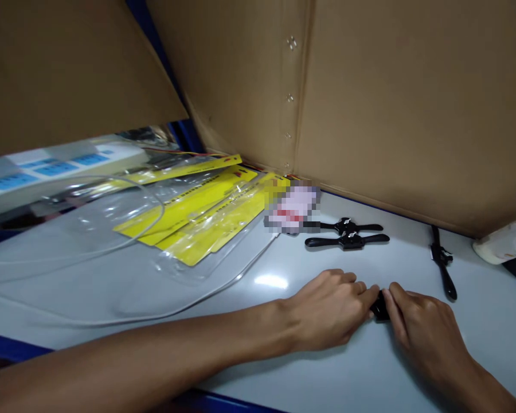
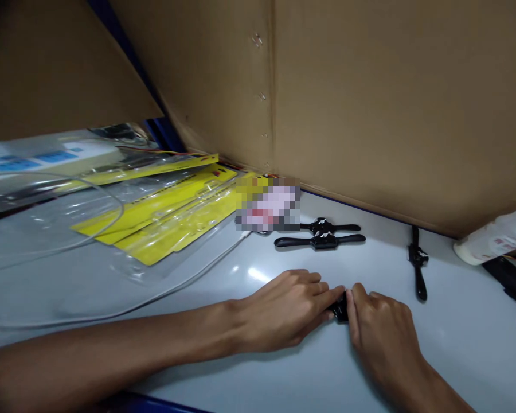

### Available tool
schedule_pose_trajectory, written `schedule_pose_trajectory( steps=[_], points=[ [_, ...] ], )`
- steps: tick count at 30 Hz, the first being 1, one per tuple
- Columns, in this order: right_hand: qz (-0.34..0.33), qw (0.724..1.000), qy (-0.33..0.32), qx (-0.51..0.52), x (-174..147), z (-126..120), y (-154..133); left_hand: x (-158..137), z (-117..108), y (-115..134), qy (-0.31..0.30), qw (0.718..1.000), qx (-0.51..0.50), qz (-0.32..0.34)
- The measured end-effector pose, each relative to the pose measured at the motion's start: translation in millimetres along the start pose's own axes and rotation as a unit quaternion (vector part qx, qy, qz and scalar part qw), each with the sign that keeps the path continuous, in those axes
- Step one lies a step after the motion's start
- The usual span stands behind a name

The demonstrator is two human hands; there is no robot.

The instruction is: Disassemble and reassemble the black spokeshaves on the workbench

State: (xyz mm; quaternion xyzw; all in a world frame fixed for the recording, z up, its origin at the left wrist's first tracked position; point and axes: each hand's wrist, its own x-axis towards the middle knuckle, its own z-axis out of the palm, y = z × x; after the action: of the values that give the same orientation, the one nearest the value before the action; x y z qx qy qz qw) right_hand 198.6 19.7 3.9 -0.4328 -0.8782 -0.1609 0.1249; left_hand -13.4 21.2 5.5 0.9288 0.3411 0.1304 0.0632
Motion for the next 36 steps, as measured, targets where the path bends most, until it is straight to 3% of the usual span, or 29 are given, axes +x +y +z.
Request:
schedule_pose_trajectory(
  steps=[6,13,16,21,28,36],
  points=[
    [-0.013,0.997,0.036,0.062,-5.4,2.4,11.2,0.3,-0.9,-2.8,-0.010,1.000,-0.002,0.003],
    [-0.150,0.967,0.055,0.201,-8.0,5.0,29.5,-1.4,-4.5,-7.2,-0.028,0.999,-0.007,0.033],
    [-0.137,0.958,0.047,0.248,-8.1,3.1,28.1,-1.7,-5.5,-8.1,-0.037,0.999,-0.009,0.035],
    [-0.057,0.948,0.041,0.310,-8.3,2.9,20.6,-2.4,-5.9,-9.2,-0.054,0.998,-0.017,0.024],
    [-0.096,0.938,0.076,0.325,-9.3,2.7,22.4,-3.0,-8.7,-10.1,-0.074,0.997,-0.021,0.023],
    [-0.093,0.941,0.058,0.319,-8.3,-2.8,19.5,-5.0,-7.9,-11.8,-0.058,0.997,-0.032,0.029]
  ],
)
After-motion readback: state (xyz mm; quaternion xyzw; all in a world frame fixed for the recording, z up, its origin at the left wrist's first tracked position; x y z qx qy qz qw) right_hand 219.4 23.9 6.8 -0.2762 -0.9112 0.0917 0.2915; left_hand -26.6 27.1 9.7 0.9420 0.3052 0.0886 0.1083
